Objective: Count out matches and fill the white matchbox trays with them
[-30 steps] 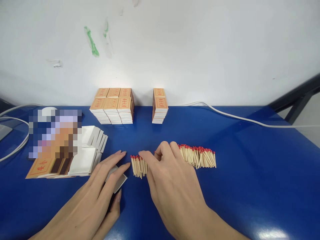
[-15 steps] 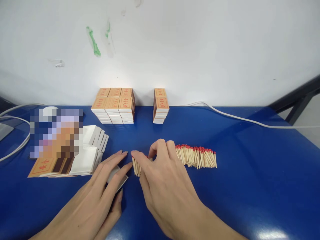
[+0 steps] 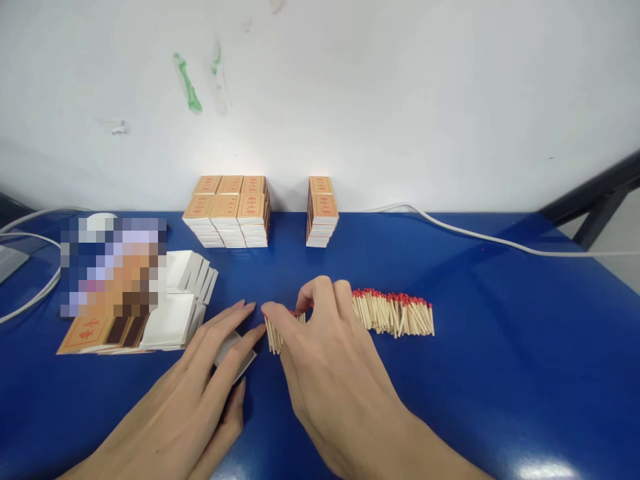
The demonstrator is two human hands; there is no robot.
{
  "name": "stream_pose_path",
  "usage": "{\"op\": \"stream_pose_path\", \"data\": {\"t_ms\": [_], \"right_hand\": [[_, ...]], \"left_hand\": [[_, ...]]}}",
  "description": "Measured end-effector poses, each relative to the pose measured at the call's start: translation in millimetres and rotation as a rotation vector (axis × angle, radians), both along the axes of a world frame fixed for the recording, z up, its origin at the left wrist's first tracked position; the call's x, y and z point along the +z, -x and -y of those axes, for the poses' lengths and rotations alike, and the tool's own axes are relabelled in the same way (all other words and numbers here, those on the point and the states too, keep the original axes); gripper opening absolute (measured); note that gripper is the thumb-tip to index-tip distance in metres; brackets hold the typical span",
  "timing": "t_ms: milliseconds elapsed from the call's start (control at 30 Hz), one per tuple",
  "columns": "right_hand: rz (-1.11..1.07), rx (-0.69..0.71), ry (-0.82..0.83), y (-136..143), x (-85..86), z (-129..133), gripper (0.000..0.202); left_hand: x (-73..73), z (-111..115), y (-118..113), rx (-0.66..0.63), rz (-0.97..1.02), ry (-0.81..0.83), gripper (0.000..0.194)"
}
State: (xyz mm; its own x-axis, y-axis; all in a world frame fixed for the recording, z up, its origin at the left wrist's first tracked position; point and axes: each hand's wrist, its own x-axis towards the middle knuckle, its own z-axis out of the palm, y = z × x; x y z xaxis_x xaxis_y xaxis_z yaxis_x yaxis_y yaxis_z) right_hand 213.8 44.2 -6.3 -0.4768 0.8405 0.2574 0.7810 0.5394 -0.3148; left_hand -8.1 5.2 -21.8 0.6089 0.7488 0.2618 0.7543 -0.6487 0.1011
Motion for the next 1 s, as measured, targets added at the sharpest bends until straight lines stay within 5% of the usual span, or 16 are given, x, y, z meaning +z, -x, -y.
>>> {"op": "stream_pose_path", "data": {"t_ms": [667,1000], "right_hand": [[0.008,0.021,0.03,-3,0.1,1,0.039],[-0.045,-0.211,-0.208,-14,6.7,-7,0.017]], "left_hand": [[-0.6,1,0,0.011,0.0,-0.01,0.061],[-3.4,2,1,0.011,0.01,0.01,0.064]]}}
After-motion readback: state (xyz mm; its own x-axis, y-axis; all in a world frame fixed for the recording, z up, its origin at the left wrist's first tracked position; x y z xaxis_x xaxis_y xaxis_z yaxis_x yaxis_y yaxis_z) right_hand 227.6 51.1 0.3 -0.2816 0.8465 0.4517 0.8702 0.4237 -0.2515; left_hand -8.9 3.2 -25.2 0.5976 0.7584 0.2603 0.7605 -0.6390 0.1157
